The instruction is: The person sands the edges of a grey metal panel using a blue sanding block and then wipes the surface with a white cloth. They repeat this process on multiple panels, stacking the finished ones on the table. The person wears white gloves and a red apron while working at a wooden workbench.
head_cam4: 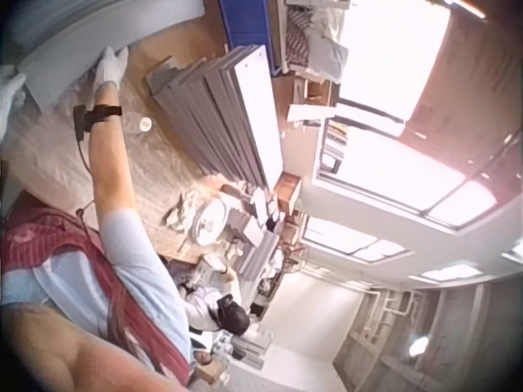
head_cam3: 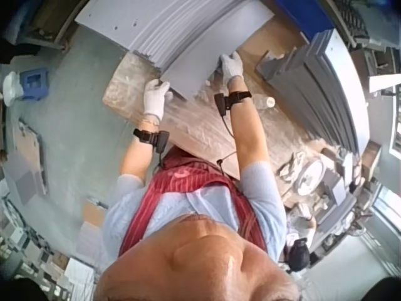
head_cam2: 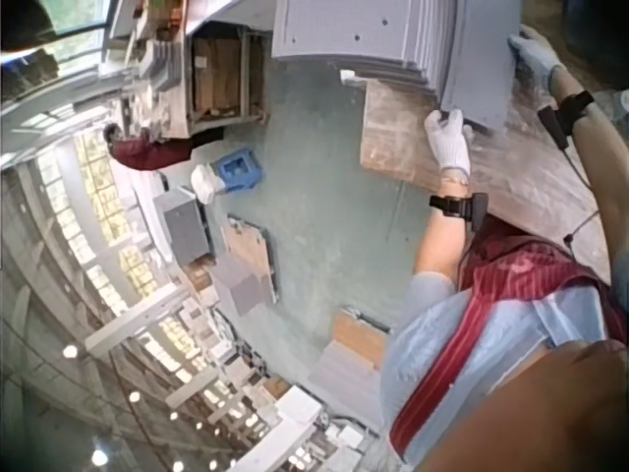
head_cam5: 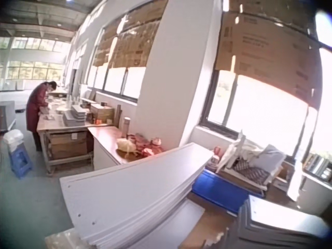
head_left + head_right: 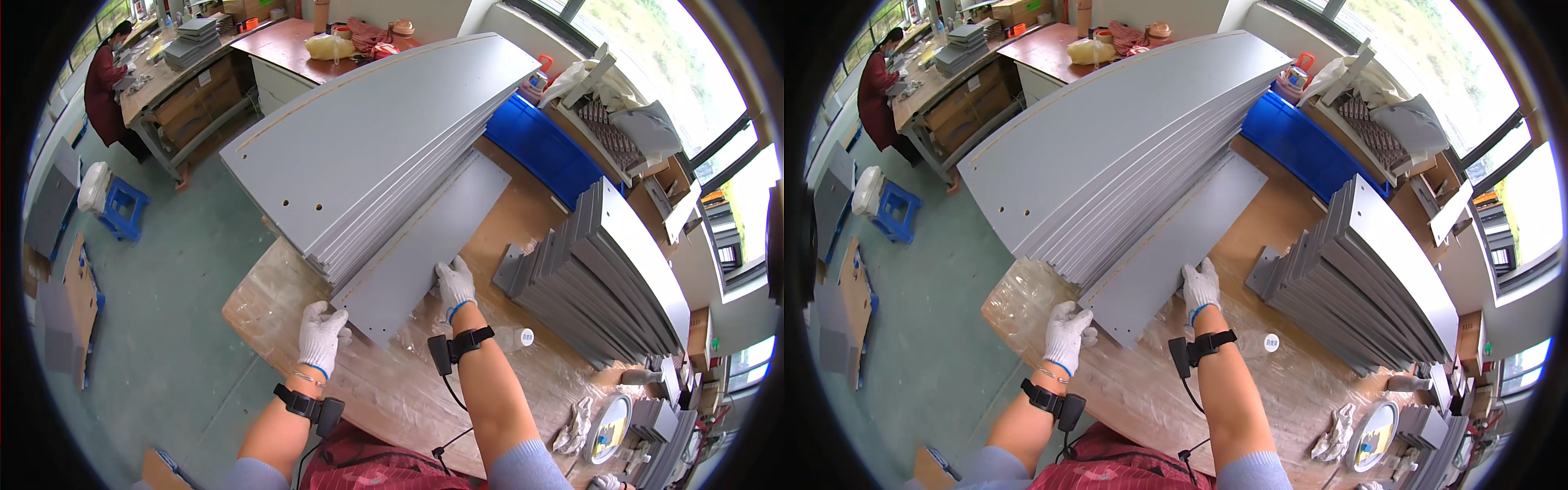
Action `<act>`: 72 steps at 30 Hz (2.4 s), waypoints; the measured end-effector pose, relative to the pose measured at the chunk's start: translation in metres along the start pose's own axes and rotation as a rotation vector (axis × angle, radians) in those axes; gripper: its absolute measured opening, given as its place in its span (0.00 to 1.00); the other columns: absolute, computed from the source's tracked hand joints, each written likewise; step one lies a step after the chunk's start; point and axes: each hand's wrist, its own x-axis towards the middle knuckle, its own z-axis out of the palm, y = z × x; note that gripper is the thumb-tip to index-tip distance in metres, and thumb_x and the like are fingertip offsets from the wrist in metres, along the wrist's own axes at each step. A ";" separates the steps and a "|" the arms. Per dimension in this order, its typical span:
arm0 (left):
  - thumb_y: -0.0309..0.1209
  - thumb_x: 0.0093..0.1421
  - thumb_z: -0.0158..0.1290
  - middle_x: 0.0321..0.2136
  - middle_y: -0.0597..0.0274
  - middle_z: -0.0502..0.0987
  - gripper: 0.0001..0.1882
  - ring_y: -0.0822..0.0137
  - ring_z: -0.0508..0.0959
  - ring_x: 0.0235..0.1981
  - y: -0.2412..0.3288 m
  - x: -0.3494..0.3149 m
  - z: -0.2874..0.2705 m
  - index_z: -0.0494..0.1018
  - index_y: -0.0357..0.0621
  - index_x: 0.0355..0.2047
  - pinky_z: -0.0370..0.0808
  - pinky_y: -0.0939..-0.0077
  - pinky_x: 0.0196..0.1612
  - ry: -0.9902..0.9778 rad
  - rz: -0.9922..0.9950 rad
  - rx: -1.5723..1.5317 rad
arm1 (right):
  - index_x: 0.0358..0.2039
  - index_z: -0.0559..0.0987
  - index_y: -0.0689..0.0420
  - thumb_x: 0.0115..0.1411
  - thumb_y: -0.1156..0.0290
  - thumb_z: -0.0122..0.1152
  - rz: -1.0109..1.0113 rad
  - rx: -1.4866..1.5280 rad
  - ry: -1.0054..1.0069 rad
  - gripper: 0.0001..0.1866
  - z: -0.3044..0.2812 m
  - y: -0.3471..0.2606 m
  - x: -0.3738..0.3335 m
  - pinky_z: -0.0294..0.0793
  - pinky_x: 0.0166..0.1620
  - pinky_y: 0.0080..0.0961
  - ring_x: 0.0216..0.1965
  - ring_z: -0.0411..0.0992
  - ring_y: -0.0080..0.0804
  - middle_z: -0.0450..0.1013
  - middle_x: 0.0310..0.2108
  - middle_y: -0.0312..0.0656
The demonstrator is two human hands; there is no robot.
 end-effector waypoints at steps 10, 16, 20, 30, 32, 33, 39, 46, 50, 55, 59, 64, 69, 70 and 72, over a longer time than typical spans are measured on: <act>0.31 0.68 0.51 0.35 0.51 0.77 0.11 0.61 0.80 0.25 -0.067 0.052 -0.004 0.64 0.36 0.41 0.82 0.66 0.25 -0.002 0.167 0.477 | 0.56 0.71 0.63 0.62 0.57 0.57 -0.053 -0.642 0.083 0.27 0.009 -0.006 0.031 0.71 0.58 0.46 0.55 0.72 0.61 0.73 0.53 0.63; 0.38 0.69 0.50 0.28 0.42 0.79 0.17 0.52 0.82 0.22 -0.016 0.024 0.032 0.67 0.32 0.38 0.79 0.56 0.24 0.011 -0.026 0.631 | 0.56 0.67 0.66 0.63 0.58 0.55 -0.025 -0.720 0.067 0.28 0.010 -0.013 0.001 0.70 0.59 0.48 0.56 0.71 0.63 0.72 0.53 0.67; 0.39 0.72 0.45 0.24 0.45 0.78 0.15 0.57 0.78 0.16 -0.002 0.018 0.032 0.63 0.37 0.40 0.76 0.64 0.16 -0.062 -0.115 0.535 | 0.53 0.69 0.66 0.64 0.59 0.54 -0.080 -0.721 -0.116 0.25 -0.001 -0.006 -0.029 0.68 0.61 0.46 0.57 0.70 0.62 0.72 0.54 0.65; 0.39 0.70 0.53 0.32 0.59 0.82 0.17 0.71 0.82 0.28 0.135 -0.088 0.203 0.75 0.39 0.49 0.81 0.77 0.30 -0.638 0.380 0.181 | 0.65 0.69 0.60 0.68 0.62 0.55 -0.141 -0.120 -0.764 0.28 -0.160 -0.034 -0.186 0.69 0.61 0.29 0.58 0.72 0.35 0.72 0.60 0.51; 0.36 0.69 0.55 0.47 0.54 0.80 0.22 0.67 0.81 0.46 0.152 -0.110 0.263 0.70 0.37 0.59 0.80 0.76 0.47 -0.671 0.550 0.248 | 0.65 0.70 0.59 0.69 0.65 0.57 -0.195 0.033 -0.624 0.26 -0.203 -0.012 -0.199 0.74 0.54 0.27 0.46 0.75 0.27 0.76 0.54 0.44; 0.36 0.68 0.56 0.52 0.51 0.76 0.25 0.65 0.77 0.53 0.154 -0.108 0.287 0.68 0.36 0.61 0.77 0.75 0.53 -0.698 0.692 0.289 | 0.64 0.71 0.60 0.69 0.65 0.57 -0.148 0.035 -0.530 0.25 -0.225 -0.018 -0.204 0.75 0.51 0.27 0.43 0.74 0.24 0.77 0.52 0.41; 0.46 0.61 0.61 0.61 0.38 0.69 0.34 0.45 0.71 0.62 0.133 -0.112 0.388 0.70 0.32 0.59 0.66 0.61 0.66 -0.351 1.264 0.989 | 0.61 0.74 0.60 0.67 0.64 0.59 -0.163 0.246 -0.057 0.24 -0.333 -0.005 -0.227 0.76 0.42 0.20 0.39 0.74 0.21 0.79 0.45 0.38; 0.34 0.64 0.61 0.42 0.56 0.82 0.17 0.65 0.81 0.44 0.117 -0.158 0.370 0.78 0.35 0.48 0.77 0.74 0.49 -0.369 1.166 0.746 | 0.61 0.71 0.63 0.68 0.58 0.60 -0.284 0.617 0.136 0.27 -0.397 -0.009 -0.210 0.77 0.36 0.20 0.35 0.75 0.23 0.78 0.41 0.43; 0.35 0.66 0.58 0.38 0.59 0.82 0.12 0.70 0.81 0.39 0.110 -0.180 0.352 0.80 0.41 0.44 0.79 0.74 0.45 -0.547 0.811 0.545 | 0.54 0.74 0.64 0.68 0.55 0.61 -0.346 0.843 0.233 0.25 -0.421 -0.046 -0.187 0.74 0.29 0.19 0.31 0.74 0.25 0.77 0.37 0.43; 0.35 0.68 0.54 0.32 0.62 0.80 0.07 0.65 0.83 0.34 0.099 -0.195 0.352 0.77 0.47 0.41 0.84 0.66 0.36 -0.810 0.259 0.097 | 0.38 0.75 0.59 0.64 0.56 0.64 -0.305 0.898 0.409 0.17 -0.445 -0.073 -0.164 0.66 0.20 0.17 0.21 0.70 0.24 0.73 0.26 0.41; 0.36 0.67 0.56 0.37 0.58 0.81 0.12 0.63 0.83 0.37 0.084 -0.210 0.370 0.76 0.43 0.45 0.84 0.65 0.40 -0.795 0.125 0.020 | 0.32 0.73 0.55 0.63 0.63 0.64 -0.362 0.977 0.339 0.11 -0.449 -0.051 -0.176 0.57 0.18 0.14 0.17 0.62 0.18 0.68 0.21 0.35; 0.31 0.62 0.58 0.45 0.50 0.80 0.22 0.56 0.83 0.44 0.042 -0.214 0.319 0.71 0.35 0.55 0.83 0.61 0.47 -0.872 0.043 0.016 | 0.26 0.78 0.57 0.65 0.61 0.63 -0.354 0.788 0.182 0.14 -0.420 0.016 -0.248 0.63 0.24 0.16 0.20 0.65 0.19 0.70 0.19 0.34; 0.26 0.55 0.56 0.49 0.44 0.78 0.29 0.50 0.82 0.45 0.007 -0.254 0.242 0.67 0.30 0.57 0.83 0.58 0.50 -0.736 0.093 -0.046 | 0.35 0.84 0.64 0.63 0.55 0.63 -0.114 0.100 0.001 0.20 -0.453 0.094 -0.317 0.76 0.37 0.24 0.31 0.77 0.26 0.80 0.28 0.42; 0.26 0.54 0.56 0.49 0.45 0.78 0.29 0.50 0.82 0.46 0.007 -0.254 0.219 0.68 0.31 0.57 0.82 0.57 0.51 -0.744 0.083 -0.018 | 0.36 0.84 0.64 0.61 0.57 0.65 -0.092 0.009 -0.002 0.19 -0.467 0.111 -0.326 0.76 0.38 0.24 0.32 0.77 0.26 0.80 0.29 0.43; 0.27 0.54 0.55 0.48 0.46 0.78 0.28 0.51 0.81 0.48 0.014 -0.239 0.171 0.68 0.33 0.56 0.81 0.56 0.53 -0.758 0.061 0.025 | 0.43 0.83 0.66 0.57 0.63 0.68 0.138 -0.035 0.363 0.19 -0.500 0.144 -0.329 0.80 0.42 0.25 0.35 0.81 0.32 0.82 0.31 0.44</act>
